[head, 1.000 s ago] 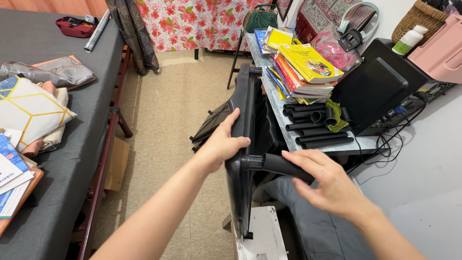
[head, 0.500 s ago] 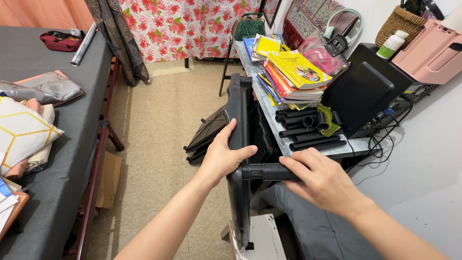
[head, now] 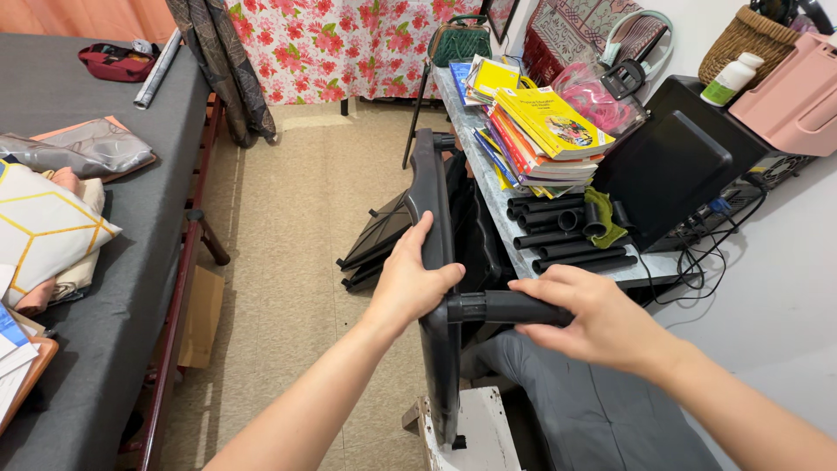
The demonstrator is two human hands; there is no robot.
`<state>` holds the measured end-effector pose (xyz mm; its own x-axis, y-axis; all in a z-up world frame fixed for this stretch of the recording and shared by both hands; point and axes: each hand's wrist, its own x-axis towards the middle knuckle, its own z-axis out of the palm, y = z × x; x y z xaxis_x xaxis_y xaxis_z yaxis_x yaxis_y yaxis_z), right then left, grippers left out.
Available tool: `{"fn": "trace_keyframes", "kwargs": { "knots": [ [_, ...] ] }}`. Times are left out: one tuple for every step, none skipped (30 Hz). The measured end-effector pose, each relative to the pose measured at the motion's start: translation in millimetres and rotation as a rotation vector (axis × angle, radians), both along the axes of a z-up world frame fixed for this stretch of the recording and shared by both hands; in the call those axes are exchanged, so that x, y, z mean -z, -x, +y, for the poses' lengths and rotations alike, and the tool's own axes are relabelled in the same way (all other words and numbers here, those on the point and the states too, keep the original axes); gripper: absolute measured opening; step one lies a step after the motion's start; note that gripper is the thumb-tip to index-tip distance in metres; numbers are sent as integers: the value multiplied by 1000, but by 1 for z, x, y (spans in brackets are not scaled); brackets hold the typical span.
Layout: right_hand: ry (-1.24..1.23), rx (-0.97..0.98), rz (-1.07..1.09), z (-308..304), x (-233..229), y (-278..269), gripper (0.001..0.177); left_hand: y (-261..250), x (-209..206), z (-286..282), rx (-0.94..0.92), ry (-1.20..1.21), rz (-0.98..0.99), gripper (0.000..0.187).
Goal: The person wipes several black plastic furniture components with a green cloth, then picks up a mesh frame and attaches a plastic leg to it. The person continues to connect additional plastic parts to the frame.
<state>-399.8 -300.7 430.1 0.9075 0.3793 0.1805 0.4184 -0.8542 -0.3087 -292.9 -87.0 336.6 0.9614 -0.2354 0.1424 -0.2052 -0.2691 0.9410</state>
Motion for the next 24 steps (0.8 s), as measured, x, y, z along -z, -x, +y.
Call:
{"fn": "trace_keyframes", "kwargs": {
  "knots": [
    [-55,73,145,0,-3,-2,58,1,1,-1,2,-6,3,96],
    [-53,63,162,0,-5,-3,57,1,1,-1,3,-13,6,96],
    [-51,52,178,1,-6,-4,57,1,1,-1,5,-20,8,96],
    [-50,42,194,2,-6,-5,56,1,1,-1,12,-11,24,96],
    [-46,-17,122,3,-5,-4,54,1,0,-1,19,-1,41,96],
    [-42,-77,51,4,-4,-4,52,2,0,-1,27,8,58,95],
    [-38,-137,-21,4,-1,-4,50,2,-1,0,24,5,49,94],
    [-46,-68,58,5,1,-4,51,3,-2,0,21,2,39,94],
    [-53,2,136,5,4,-4,52,3,-2,0,20,0,29,93],
    [-59,71,213,5,7,-5,53,4,-3,0,22,9,31,93],
    [-93,107,302,4,9,-7,51,6,-2,0,23,16,35,93],
    [-127,143,392,4,11,-9,48,7,-2,0,25,24,39,92],
    [-161,180,480,3,12,-10,45,7,-2,0,25,32,25,92],
    [-180,184,485,2,14,-12,53,7,-1,0,26,40,11,91],
    [-197,192,490,-1,14,-11,62,7,-1,-1,31,51,-3,90],
    [-213,200,495,-3,14,-9,70,6,0,-3,29,44,5,91],
    [-289,135,405,-5,15,-7,73,4,1,-2,27,38,14,91],
    [-362,68,313,-6,17,-3,76,3,2,-2,25,32,23,91],
    [-434,0,220,-7,20,1,79,2,3,-1,25,37,18,92],
    [-355,-61,66,-8,23,5,77,1,3,-1,25,43,14,92],
    [-274,-123,-88,-8,27,8,74,0,4,-1,24,47,10,92],
    [-192,-183,-241,-8,32,12,72,-1,4,-1,35,45,16,93],
    [-142,-200,-328,-10,37,13,68,0,4,-2,45,43,24,93],
    [-92,-216,-414,-11,42,12,63,0,5,-3,55,41,32,94]
  ]
}}
